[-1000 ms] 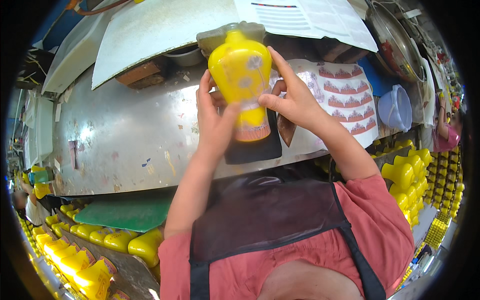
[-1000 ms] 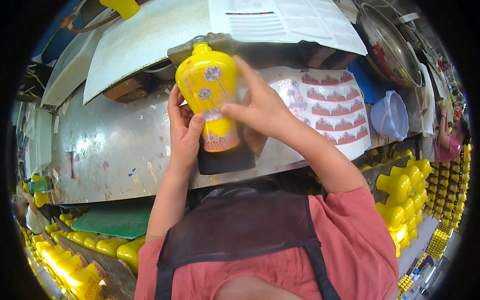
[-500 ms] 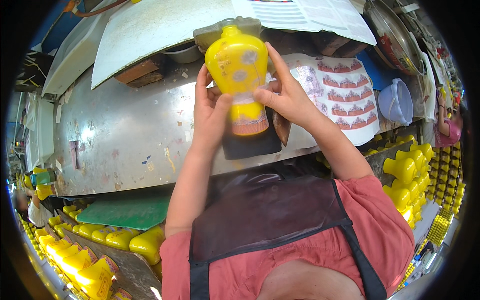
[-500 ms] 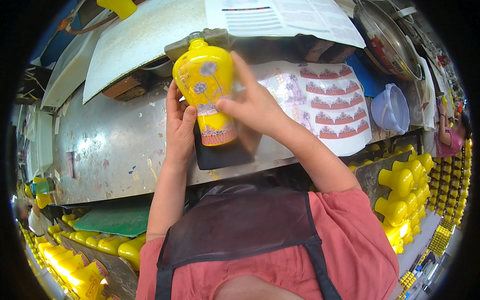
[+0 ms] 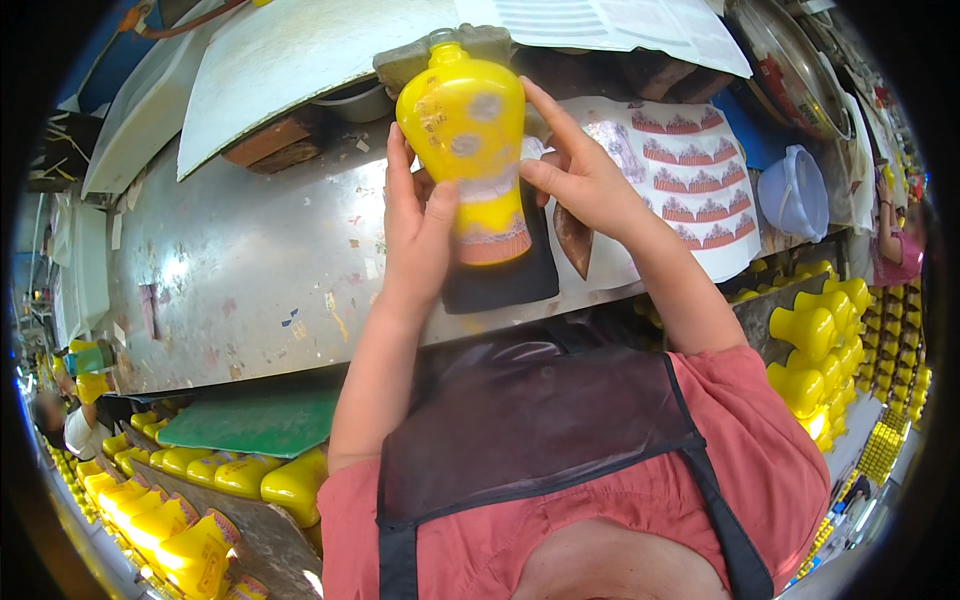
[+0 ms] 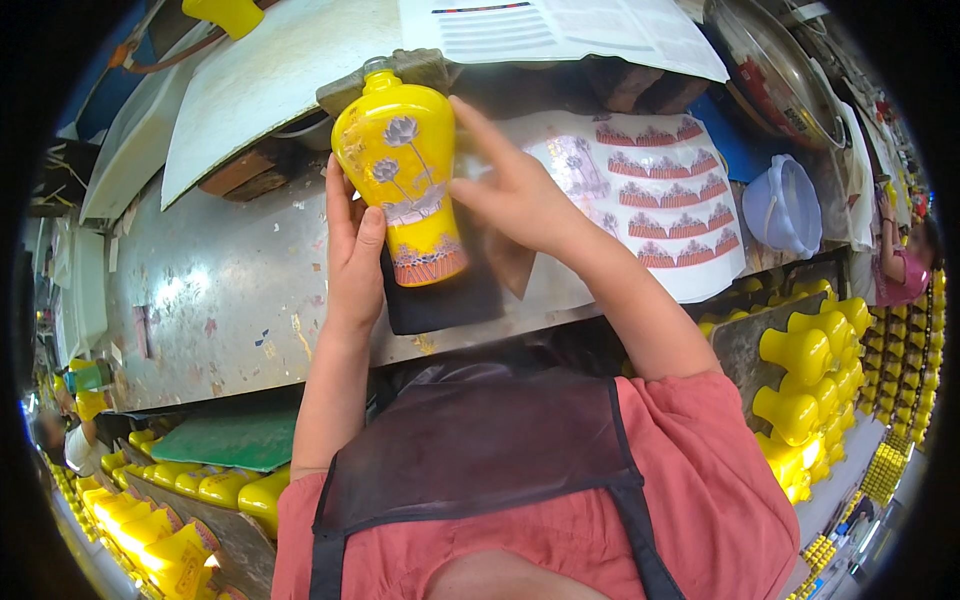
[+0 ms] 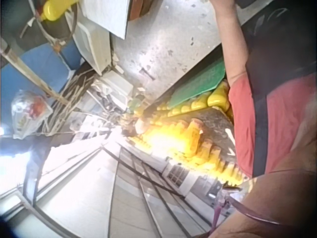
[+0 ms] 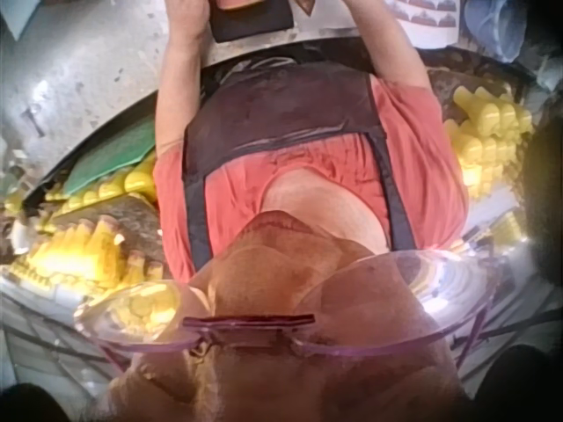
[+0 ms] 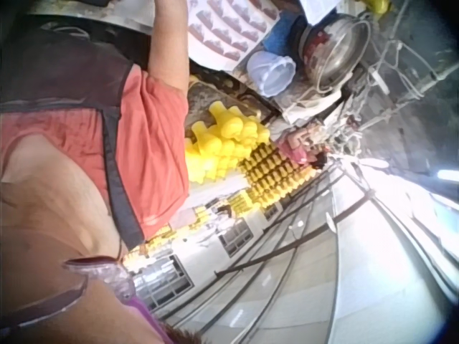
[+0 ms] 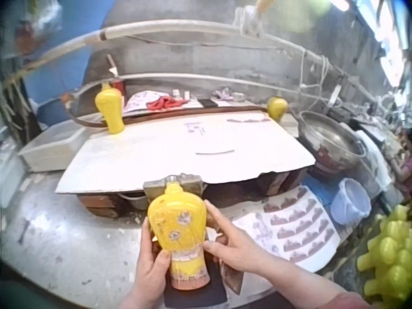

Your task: The person applies stickers to yellow plastic bottles on a workbench. They peel stickers from a sheet, place them on the bottle, smooth them down, and then place the finished bottle on a nearby tray.

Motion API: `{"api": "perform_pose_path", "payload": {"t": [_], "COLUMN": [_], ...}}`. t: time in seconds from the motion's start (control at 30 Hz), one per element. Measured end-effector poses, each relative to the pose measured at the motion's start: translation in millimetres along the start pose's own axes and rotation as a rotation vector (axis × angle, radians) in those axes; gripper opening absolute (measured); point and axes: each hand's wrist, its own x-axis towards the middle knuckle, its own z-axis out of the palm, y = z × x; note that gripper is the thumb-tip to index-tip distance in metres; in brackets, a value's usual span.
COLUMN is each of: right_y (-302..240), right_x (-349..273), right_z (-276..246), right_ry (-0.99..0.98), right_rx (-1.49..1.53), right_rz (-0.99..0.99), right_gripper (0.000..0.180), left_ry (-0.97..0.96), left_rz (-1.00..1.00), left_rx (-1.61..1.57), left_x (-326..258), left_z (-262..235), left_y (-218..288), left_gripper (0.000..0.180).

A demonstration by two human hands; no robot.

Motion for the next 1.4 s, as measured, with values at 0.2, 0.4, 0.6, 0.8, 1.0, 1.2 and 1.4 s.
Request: {"api": "perform_pose_path", "payload": {"t": [0.2,0.4,0.6,0.8,1.0,1.2,1.4], "right_y": [0,13,24,29,30,20,9], "right_x": [0,8,10,9,9,2,3], "right_z": [-6,12,17,14,14,7,6], "right_ry": [0.024,0.041,0.028,-0.011,-0.013,-0.042,0.032], "right_rx": [-0.036,-0.037,0.099,0.114,0.183,0.179,0.019], "right_rz": [-0.004,-0.051,-0.114,-0.076,-0.104,-0.040,-0.027], "right_gripper": [0.077,0.086,0.092,0.092,0.092,0.090,0.090], "left_ry": [0.025,0.087,0.037,0.002,-0.018,-0.024,-0.028], "left_rz": [0.047,0.372,0.424,0.402,0.379,0.378,0.428], "left_rx": [-0.007,0.722,0.934,0.964,1.076,1.121,0.803], "left_x": [6,23,28,27,28,25,33], "left_z": [4,-2,-1,2,5,11,-1], "left_y": [7,5,12,24,39,41,21], "left_gripper": [0.079,0.076,0.075,0.080,0.077,0.073,0.071]}}
